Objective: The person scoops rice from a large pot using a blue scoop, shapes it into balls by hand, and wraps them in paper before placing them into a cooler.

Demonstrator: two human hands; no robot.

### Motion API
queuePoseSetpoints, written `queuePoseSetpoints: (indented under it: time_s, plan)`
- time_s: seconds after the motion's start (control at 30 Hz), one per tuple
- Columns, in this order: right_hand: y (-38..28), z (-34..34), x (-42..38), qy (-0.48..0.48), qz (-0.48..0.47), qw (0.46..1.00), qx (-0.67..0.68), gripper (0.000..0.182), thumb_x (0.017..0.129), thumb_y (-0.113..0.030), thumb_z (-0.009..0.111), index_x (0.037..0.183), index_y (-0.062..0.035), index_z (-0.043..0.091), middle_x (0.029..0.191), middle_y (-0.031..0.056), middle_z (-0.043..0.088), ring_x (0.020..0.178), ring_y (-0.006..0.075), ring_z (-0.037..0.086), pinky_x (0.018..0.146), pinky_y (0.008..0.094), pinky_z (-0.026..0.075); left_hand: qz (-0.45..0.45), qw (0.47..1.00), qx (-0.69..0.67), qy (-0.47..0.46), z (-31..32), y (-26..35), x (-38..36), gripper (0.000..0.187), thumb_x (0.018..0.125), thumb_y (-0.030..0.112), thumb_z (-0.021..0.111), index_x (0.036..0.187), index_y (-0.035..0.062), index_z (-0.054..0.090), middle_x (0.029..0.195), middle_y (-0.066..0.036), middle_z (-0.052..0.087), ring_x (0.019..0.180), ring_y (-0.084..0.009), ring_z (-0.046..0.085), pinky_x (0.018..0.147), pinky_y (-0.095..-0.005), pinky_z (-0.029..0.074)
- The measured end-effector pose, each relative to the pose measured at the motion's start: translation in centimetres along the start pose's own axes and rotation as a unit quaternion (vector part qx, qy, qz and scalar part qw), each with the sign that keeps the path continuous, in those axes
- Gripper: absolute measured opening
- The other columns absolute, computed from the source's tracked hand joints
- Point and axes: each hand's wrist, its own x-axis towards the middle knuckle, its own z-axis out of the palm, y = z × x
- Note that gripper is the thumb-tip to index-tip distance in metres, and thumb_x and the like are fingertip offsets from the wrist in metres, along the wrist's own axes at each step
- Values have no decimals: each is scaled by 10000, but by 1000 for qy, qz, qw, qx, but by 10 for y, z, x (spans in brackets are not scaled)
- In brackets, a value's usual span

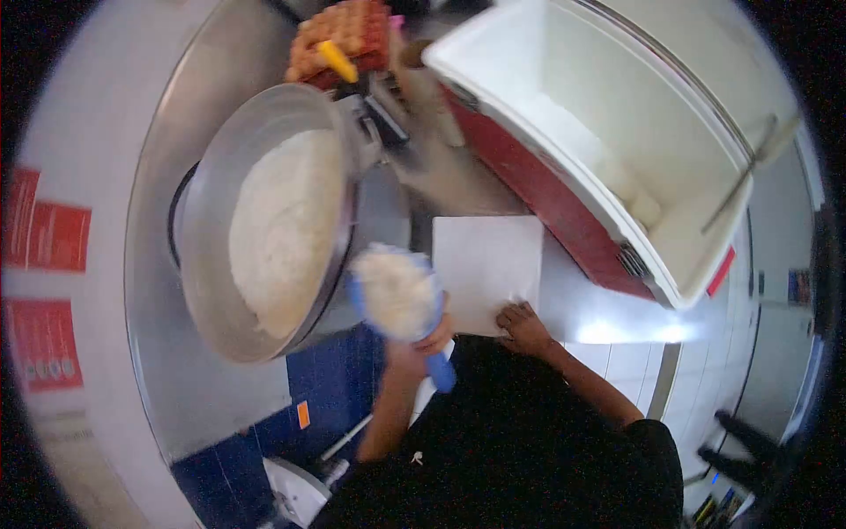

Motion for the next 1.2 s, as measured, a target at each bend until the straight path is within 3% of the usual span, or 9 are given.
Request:
queuePoseSetpoints:
  time_s: [0.07,0.2,0.27,0.3,0.53,0.83,1.07,1.13,1.2]
  plan:
    - [-4,8,-4,7,25,1000,6,429,835,-389,648,1097,-56,577,1114,133,552,1155,314,494,1046,470,329,19,964,102,246,-98,-54,5,484,973,547,390,1065,91,526,681,-7,458,426,-81,356,354,-244,300]
    - [-10,16,-19,42,22,997,58,385,850,-228,642,1169,-23,575,1273,153,530,1245,324,459,1086,459,334,73,806,428,401,-171,-97,25,474,929,424,567,1225,62,486,729,-49,529,458,-168,478,411,-317,414]
    - [-5,23,-30,62,7,997,40,383,846,-194,639,1181,-19,575,1298,151,524,1275,320,445,1111,454,318,287,366,873,148,-182,-104,37,594,862,348,673,1329,77,425,882,-150,628,620,-337,627,572,-432,524]
    - [-2,25,-34,77,-18,997,19,384,843,-160,636,1193,-15,575,1324,149,517,1304,316,431,1136,449,303,190,394,887,152,-183,-108,33,686,840,380,689,1381,91,379,1061,-247,633,821,-456,650,738,-518,527]
    - [-5,26,-41,94,2,993,68,420,811,-103,619,1215,1,569,1350,144,519,1328,286,428,1156,440,291,6,359,911,203,-192,-104,52,683,837,377,681,1392,128,368,1075,-257,644,852,-446,660,716,-503,533]
    - [-15,6,-45,29,76,992,95,356,841,-104,592,1180,6,596,1348,143,526,1318,285,437,1119,425,336,216,475,837,167,-182,-101,44,566,790,228,763,1298,120,541,1141,-183,658,884,-322,689,708,-383,552]
    - [-8,-10,-52,5,72,997,2,384,840,-125,606,1202,4,585,1365,138,510,1318,289,425,1101,387,362,281,407,854,163,-170,-105,44,526,815,187,733,1300,116,541,1100,-183,668,828,-303,686,722,-372,537]
    - [-7,-12,-53,-13,81,997,8,402,833,-131,613,1210,4,579,1370,136,506,1320,288,423,1102,386,363,243,514,794,214,-136,-106,34,520,818,173,731,1293,91,538,1124,-169,655,884,-285,666,795,-378,517]
    - [-3,-18,-52,-22,72,997,17,413,825,-126,612,1216,3,575,1368,131,509,1316,288,425,1106,385,361,366,502,766,165,-108,-93,25,550,825,167,725,1314,55,502,1223,-166,592,1065,-281,595,916,-400,463]
